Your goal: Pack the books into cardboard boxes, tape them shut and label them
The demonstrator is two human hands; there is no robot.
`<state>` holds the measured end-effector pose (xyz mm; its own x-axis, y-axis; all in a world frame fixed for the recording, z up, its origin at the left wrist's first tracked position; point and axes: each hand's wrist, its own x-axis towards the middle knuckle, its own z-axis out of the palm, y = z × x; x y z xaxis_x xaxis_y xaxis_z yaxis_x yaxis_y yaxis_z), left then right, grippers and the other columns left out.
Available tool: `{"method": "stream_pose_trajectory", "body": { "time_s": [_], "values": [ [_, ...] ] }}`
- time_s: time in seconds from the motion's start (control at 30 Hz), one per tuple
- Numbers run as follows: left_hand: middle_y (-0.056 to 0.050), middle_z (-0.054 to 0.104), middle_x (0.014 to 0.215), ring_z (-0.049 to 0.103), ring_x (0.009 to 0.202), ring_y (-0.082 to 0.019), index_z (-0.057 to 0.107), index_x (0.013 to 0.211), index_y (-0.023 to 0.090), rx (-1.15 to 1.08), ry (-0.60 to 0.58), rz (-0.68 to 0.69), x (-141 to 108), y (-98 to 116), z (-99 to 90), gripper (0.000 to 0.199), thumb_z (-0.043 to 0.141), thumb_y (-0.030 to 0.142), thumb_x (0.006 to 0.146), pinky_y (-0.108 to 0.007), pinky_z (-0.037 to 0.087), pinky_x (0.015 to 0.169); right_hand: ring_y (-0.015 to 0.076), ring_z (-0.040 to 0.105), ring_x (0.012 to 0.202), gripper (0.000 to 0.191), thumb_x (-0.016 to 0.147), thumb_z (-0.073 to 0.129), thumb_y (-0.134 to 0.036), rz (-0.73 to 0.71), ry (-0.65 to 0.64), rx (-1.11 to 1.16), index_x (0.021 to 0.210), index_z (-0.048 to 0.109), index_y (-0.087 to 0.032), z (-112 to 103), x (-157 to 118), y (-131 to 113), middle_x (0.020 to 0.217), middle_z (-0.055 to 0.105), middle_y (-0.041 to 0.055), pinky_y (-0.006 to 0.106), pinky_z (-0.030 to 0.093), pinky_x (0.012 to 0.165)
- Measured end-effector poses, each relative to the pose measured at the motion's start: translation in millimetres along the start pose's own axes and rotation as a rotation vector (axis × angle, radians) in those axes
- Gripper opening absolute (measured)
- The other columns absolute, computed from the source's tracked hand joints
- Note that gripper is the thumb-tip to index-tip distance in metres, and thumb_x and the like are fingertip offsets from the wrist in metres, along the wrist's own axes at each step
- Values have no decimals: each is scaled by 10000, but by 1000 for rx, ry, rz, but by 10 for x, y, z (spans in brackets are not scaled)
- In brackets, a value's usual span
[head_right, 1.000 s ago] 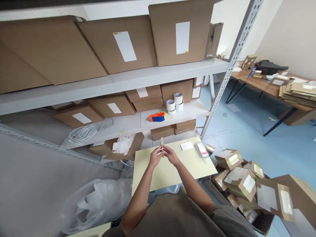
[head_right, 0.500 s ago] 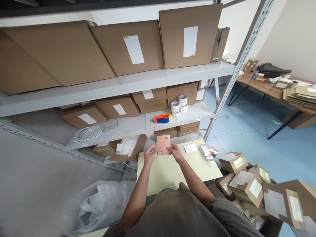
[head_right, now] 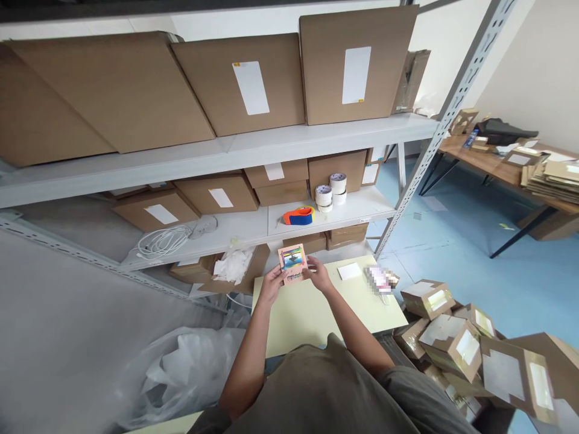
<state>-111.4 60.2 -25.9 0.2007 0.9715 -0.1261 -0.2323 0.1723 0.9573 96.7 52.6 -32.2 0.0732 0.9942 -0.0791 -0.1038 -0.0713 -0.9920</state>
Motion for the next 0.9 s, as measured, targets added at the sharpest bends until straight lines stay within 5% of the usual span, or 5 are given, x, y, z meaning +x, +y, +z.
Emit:
{"method": "stream_pose_trajectory", "body": {
  "time_s": [0.2,0.4,0.57,0.73,0.9],
  "values": [
    [-159,735,1310,705,1170,-297,729,1330,186,272,310,163,5,-77,93,690,886,475,723,-412,584,971,309,758,1046,494,761,813,-438,3,-111,233,1201,706,-241,67,-125,-106,1126,809,78,473,603,933],
    [-107,788,1161,735,1052,-260,758,1267,180,291,109,167,-46,-78,233,539,799,475,818,-365,592,911,319,639,1317,438,793,777,-429,-100,-292,85,1206,767,-284,148,-195,-47,1355,735,71,504,506,1112],
    [-128,785,1184,744,1000,-264,751,1265,159,76,75,58,-71,-79,16,612,842,500,766,-375,596,882,305,690,1162,465,762,782,-454,-41,63,-75,1185,755,-263,86,-71,165,1249,758,103,451,598,922],
    [-104,795,1101,741,897,-221,751,1272,158,74,173,-10,-22,-243,-189,647,877,434,701,-316,591,782,197,674,735,411,717,785,-433,55,23,30,1054,735,-203,94,55,411,837,730,27,339,565,684],
    [-93,796,1062,730,843,-200,754,1259,154,133,242,-80,49,-637,-410,611,830,346,684,-281,566,714,173,637,667,429,647,815,-450,169,96,48,973,699,-196,240,67,816,770,677,-2,318,534,631]
  ]
}}
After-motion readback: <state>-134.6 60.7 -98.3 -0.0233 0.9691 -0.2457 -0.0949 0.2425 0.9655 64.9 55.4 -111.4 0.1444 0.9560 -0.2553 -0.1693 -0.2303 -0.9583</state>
